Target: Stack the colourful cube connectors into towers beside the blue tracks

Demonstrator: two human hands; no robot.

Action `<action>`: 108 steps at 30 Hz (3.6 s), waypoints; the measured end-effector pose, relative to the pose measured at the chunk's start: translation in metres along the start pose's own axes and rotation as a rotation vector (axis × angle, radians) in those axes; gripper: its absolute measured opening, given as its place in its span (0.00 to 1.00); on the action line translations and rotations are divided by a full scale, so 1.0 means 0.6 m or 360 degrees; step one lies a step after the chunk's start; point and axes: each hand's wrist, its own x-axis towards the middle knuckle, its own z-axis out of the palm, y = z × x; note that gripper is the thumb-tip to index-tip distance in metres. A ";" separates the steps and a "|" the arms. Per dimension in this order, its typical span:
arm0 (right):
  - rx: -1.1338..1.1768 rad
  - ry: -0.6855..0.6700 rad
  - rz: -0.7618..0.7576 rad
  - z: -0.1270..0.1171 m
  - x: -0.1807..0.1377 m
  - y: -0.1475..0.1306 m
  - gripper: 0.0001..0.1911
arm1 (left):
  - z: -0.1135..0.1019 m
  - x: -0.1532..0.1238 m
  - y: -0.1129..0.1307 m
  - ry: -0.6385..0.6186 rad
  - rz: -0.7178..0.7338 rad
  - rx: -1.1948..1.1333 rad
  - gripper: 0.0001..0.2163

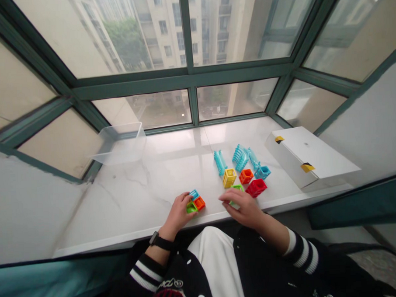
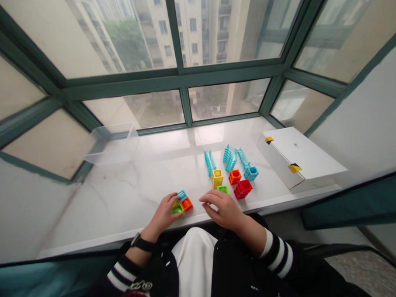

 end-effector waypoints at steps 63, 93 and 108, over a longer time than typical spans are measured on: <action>-0.0011 0.0123 0.0024 0.091 0.045 0.003 0.41 | -0.077 0.039 0.162 -0.0011 -0.0307 -0.1946 0.25; -0.0577 0.0573 0.0706 -0.167 -0.021 0.124 0.28 | -0.006 0.011 -0.020 0.0116 -0.0059 0.0172 0.23; -0.0783 0.0141 0.0998 -0.139 0.012 0.228 0.25 | 0.008 0.004 -0.050 0.0025 -0.0059 0.0115 0.20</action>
